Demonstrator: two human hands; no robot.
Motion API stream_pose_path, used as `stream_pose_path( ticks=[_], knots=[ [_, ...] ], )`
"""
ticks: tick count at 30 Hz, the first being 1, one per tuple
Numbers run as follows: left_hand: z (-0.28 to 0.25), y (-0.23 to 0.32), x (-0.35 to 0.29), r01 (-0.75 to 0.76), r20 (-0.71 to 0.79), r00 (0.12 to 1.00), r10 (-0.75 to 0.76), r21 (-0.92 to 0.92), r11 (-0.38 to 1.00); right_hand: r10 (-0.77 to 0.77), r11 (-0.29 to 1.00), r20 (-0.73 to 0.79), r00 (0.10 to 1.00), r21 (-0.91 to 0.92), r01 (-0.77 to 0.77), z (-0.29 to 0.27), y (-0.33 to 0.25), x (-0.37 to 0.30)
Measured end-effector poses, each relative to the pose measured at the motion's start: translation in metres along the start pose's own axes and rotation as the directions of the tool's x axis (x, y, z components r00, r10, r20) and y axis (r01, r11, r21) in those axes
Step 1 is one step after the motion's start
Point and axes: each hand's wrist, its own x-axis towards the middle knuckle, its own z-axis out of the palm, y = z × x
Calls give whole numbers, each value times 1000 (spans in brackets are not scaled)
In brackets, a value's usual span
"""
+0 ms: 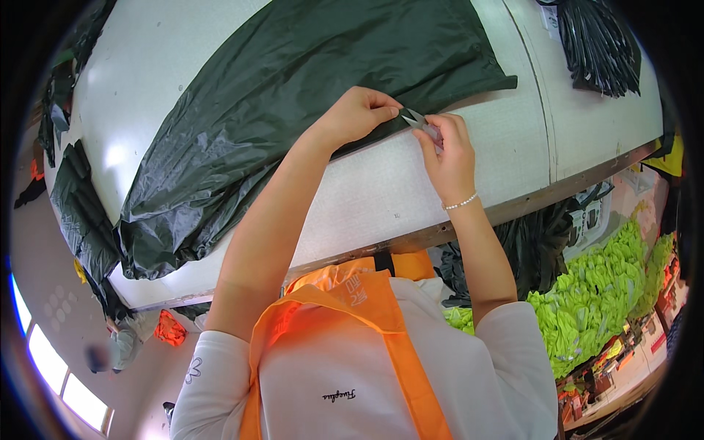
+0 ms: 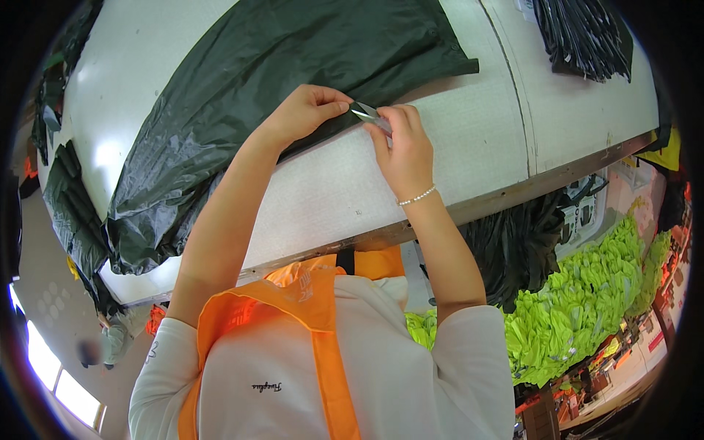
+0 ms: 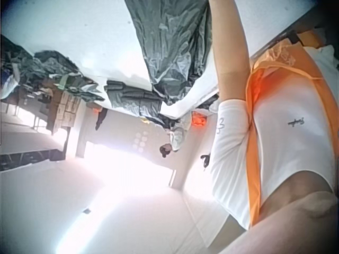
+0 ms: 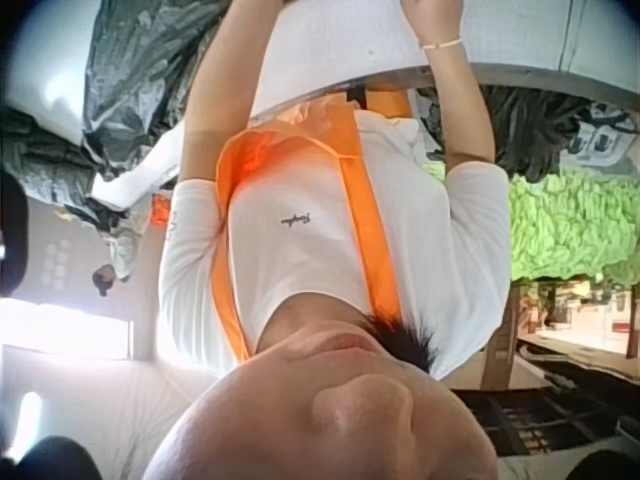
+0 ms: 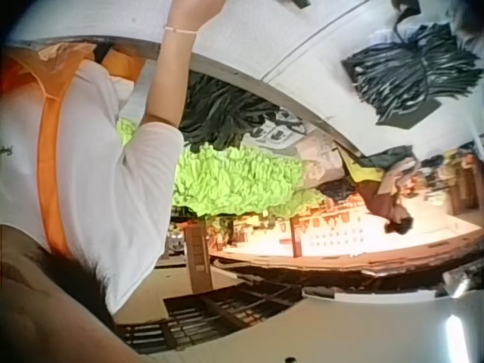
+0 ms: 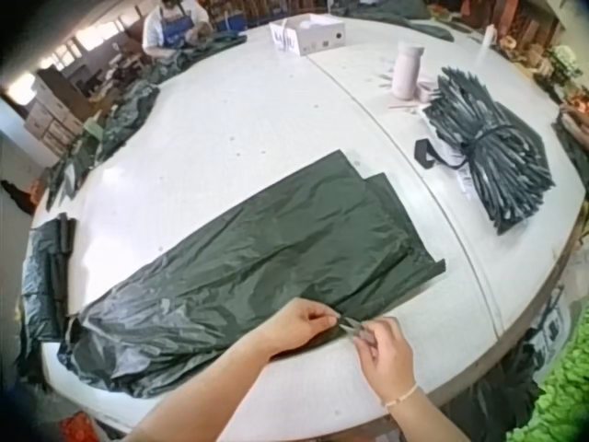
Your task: The person folds dark green fabric pieces on a white table. They unfold each piece, smooth it out, fold it in half lengthwise, then fold it again into a compact rectangle. The folded items are stacked on the table.
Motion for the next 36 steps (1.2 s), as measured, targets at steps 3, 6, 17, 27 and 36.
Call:
stream_pose_path(
  ticks=[3,6,17,27,36],
  knots=[
    [0,1,-1,5,1,1000,-5,0,1000,22,1000,6,1000,11,-22,1,-4,1],
    [0,1,-1,4,-1,1000,-4,-5,1000,31,1000,8,999,2,-31,2,-3,2],
    [0,1,-1,5,6,1000,-5,1,1000,38,998,1,999,-42,-38,5,-4,5],
    [20,-9,-5,-163,-188,964,190,152,975,177,971,-400,899,-77,-225,-71,74,51],
    [62,-29,-117,-509,-191,622,760,638,577,-274,806,-331,903,-592,28,-129,156,120]
  ],
)
